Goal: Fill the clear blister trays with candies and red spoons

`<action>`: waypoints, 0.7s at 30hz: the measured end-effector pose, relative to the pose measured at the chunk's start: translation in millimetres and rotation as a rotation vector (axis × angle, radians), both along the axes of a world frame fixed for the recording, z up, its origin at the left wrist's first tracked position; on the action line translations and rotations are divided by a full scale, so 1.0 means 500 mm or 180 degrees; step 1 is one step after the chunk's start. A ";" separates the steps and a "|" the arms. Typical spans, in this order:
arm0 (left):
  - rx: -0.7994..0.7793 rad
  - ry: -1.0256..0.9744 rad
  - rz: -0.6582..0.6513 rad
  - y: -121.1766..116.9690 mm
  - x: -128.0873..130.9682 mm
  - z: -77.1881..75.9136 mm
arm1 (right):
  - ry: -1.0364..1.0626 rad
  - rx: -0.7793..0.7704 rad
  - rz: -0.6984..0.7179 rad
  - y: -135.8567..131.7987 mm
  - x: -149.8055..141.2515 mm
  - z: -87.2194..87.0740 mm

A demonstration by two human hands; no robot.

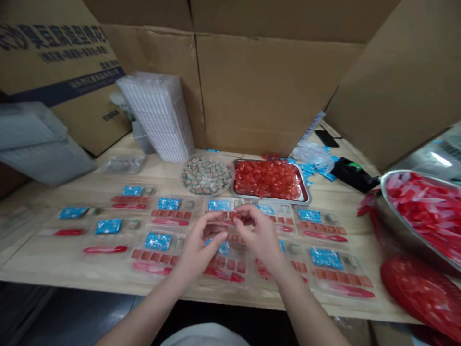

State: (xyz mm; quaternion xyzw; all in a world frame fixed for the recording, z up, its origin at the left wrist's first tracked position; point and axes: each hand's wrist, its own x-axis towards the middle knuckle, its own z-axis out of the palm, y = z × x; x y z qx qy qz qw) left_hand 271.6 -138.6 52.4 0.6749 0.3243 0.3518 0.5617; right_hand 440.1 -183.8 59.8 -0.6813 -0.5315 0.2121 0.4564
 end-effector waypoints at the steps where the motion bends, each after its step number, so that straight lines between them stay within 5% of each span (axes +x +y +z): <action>1: -0.0153 -0.0147 0.0028 0.007 0.010 0.004 | -0.0136 0.0115 0.0052 -0.009 -0.028 0.005; 5: -0.0190 -0.0132 0.0119 0.013 0.007 -0.001 | -0.0875 0.0378 0.0057 -0.029 -0.080 0.004; 8: -0.0381 -0.0208 0.0156 0.009 -0.009 -0.014 | -0.0705 0.0288 0.0105 -0.031 -0.082 0.000; 14: -0.1654 -0.1031 0.0372 0.013 -0.013 -0.011 | -0.0693 0.0231 0.0475 -0.037 -0.099 0.011; 18: -0.2795 -0.1254 -0.0155 0.009 -0.023 0.000 | -0.0750 0.0430 0.0388 -0.041 -0.098 0.019; 21: -0.3093 -0.1029 -0.0354 0.002 -0.025 0.000 | -0.0768 0.0422 0.0653 -0.043 -0.091 0.022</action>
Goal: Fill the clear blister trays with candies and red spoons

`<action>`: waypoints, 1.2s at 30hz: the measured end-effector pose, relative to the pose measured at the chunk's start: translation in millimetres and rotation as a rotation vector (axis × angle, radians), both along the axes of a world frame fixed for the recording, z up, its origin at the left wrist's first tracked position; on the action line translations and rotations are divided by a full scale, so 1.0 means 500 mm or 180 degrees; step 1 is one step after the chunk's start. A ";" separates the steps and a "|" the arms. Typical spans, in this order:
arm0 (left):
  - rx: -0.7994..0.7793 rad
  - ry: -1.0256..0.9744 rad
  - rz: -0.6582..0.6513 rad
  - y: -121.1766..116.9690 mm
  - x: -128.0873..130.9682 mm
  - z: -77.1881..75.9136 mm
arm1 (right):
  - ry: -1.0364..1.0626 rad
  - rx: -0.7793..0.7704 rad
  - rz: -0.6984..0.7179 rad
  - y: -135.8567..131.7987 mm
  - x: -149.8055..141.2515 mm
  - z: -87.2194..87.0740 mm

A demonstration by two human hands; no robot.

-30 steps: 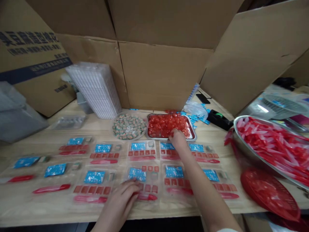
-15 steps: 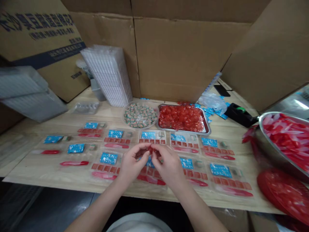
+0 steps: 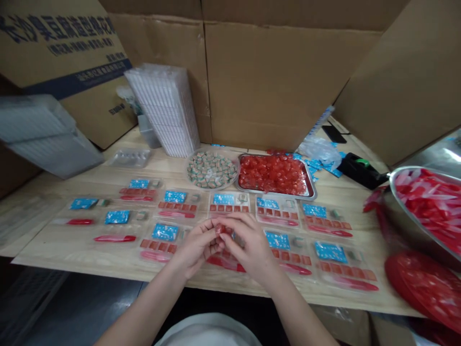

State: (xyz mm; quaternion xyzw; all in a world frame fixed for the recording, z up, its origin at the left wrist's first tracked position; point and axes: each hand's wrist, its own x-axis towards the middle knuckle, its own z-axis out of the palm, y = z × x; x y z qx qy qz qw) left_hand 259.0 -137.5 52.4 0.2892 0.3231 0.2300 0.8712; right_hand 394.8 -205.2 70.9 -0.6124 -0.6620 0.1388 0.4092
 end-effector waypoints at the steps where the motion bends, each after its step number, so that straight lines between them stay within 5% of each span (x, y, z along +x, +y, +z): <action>1: -0.0028 0.0041 -0.0029 -0.002 0.001 -0.001 | -0.0001 -0.0042 0.0121 -0.001 0.002 0.000; 4: 0.0059 0.0156 -0.0213 -0.008 -0.001 -0.010 | 0.0112 -0.0171 0.0193 -0.003 0.012 -0.003; 6: 0.0578 0.0448 -0.0284 -0.016 -0.014 -0.021 | 0.0247 -0.0304 -0.0003 -0.002 0.026 -0.010; 10: 0.3118 0.1788 -0.0022 -0.044 -0.069 -0.056 | -0.0052 -0.0343 -0.0554 0.018 0.061 -0.035; 12: 0.4228 0.2118 -0.0150 -0.060 -0.093 -0.074 | -0.0477 -0.0392 -0.0333 0.034 0.061 -0.051; 14: 0.4793 0.2142 -0.0391 -0.072 -0.106 -0.088 | -0.0960 -0.0507 0.0062 0.049 0.045 -0.065; 20: 0.4951 0.2243 -0.0634 -0.077 -0.099 -0.096 | -0.1956 -0.0695 0.0399 0.065 -0.006 -0.087; 27: 0.4884 0.2174 -0.0673 -0.074 -0.105 -0.098 | -0.1395 -0.0673 0.0141 0.042 0.033 -0.085; 36: 0.4798 0.2164 -0.0737 -0.074 -0.104 -0.099 | -0.1783 -0.0592 -0.0036 0.040 0.002 -0.100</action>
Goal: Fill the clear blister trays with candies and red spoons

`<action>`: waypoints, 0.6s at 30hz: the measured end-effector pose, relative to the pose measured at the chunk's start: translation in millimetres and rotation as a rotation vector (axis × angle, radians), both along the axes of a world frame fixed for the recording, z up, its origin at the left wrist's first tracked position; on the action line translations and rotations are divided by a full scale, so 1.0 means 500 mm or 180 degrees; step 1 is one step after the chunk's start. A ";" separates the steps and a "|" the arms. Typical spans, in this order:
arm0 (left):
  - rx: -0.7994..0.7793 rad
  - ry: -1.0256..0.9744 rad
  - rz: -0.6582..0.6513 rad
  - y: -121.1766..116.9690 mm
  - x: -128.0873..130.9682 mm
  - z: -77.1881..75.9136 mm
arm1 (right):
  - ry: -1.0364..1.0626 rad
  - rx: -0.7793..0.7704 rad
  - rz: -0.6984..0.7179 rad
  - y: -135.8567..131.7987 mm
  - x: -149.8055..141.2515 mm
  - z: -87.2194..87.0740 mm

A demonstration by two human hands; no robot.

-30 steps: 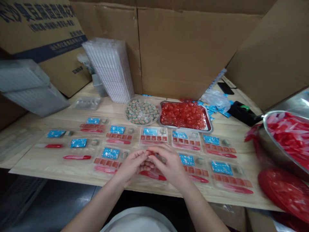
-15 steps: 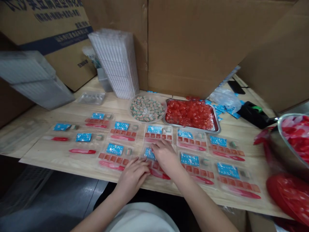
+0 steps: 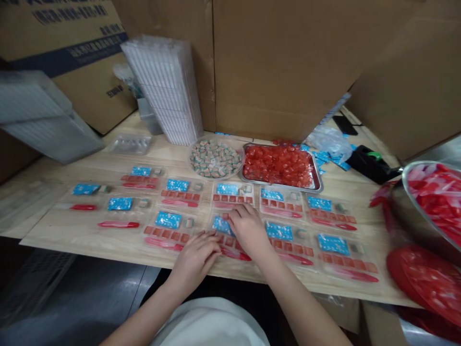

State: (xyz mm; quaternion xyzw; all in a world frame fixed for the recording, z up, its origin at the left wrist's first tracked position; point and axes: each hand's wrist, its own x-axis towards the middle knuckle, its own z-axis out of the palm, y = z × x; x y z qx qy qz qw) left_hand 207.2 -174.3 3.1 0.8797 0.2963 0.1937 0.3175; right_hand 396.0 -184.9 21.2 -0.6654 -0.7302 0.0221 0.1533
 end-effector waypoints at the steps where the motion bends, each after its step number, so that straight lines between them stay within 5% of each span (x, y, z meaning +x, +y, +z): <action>1: -0.0003 0.0019 -0.0003 0.000 0.000 0.001 | -0.0047 -0.0015 -0.0009 0.002 -0.002 0.002; 11: -0.0036 0.0109 -0.0003 0.000 0.002 0.005 | 0.0856 0.0343 -0.0191 -0.017 -0.002 0.003; 18: -0.0053 0.0274 -0.0083 0.006 -0.001 0.016 | 0.2855 0.0292 -0.1453 -0.105 0.053 0.012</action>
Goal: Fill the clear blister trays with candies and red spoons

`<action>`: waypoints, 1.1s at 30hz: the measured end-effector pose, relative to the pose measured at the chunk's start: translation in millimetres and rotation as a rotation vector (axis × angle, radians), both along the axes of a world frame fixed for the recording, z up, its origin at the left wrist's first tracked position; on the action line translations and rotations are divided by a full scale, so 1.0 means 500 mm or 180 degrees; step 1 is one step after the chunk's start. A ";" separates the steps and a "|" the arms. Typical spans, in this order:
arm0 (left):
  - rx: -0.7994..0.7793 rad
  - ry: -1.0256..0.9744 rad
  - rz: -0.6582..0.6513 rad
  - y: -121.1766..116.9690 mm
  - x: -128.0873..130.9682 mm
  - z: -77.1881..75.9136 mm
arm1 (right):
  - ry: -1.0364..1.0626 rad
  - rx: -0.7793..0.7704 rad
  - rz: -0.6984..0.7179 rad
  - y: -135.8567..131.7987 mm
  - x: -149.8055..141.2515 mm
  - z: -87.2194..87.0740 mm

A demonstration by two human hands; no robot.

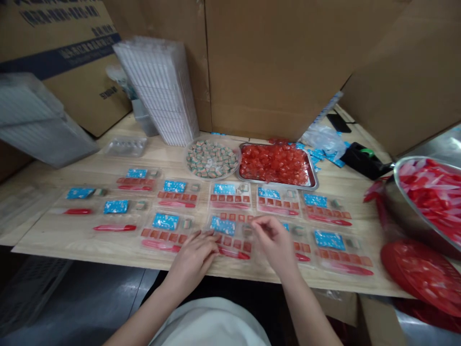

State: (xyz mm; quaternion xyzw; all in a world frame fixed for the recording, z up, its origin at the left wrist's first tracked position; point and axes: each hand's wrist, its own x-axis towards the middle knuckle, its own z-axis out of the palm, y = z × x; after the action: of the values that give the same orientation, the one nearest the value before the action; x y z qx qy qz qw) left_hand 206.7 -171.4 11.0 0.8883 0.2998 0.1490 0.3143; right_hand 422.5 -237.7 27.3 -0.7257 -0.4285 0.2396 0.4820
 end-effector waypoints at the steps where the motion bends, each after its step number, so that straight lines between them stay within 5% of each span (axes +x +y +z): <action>1: 0.0010 0.0029 -0.0025 -0.001 -0.001 0.001 | 0.0073 0.0034 -0.0233 -0.019 0.024 0.001; 6: 0.0263 0.0064 -0.0056 0.007 -0.002 0.012 | -0.0524 -0.0134 -0.1360 -0.147 0.159 0.007; 9: 0.0694 0.0050 0.0155 0.037 0.023 0.028 | -0.0960 -0.0351 -0.1315 -0.190 0.176 0.007; 14: 0.1085 0.0625 0.0046 0.102 0.083 0.042 | -0.1266 -0.0063 -0.0152 -0.093 0.058 0.001; 19: 0.1018 0.0688 0.0069 0.104 0.086 0.028 | -0.1832 0.0202 0.0818 0.045 -0.049 0.010; 26: 0.1388 -0.0233 0.0510 0.086 0.046 0.069 | -0.1879 0.0664 0.0424 0.028 -0.094 0.007; 33: 0.0839 -0.0240 0.0583 0.107 0.025 0.061 | -0.1734 0.0380 0.0411 0.010 -0.124 -0.029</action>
State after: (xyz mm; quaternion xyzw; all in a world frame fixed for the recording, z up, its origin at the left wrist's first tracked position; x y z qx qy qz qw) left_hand 219.4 -118.0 41.5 0.8846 0.3453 0.2484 0.1912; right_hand 360.6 -232.8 12.8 -0.7049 -0.6009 0.0404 0.3747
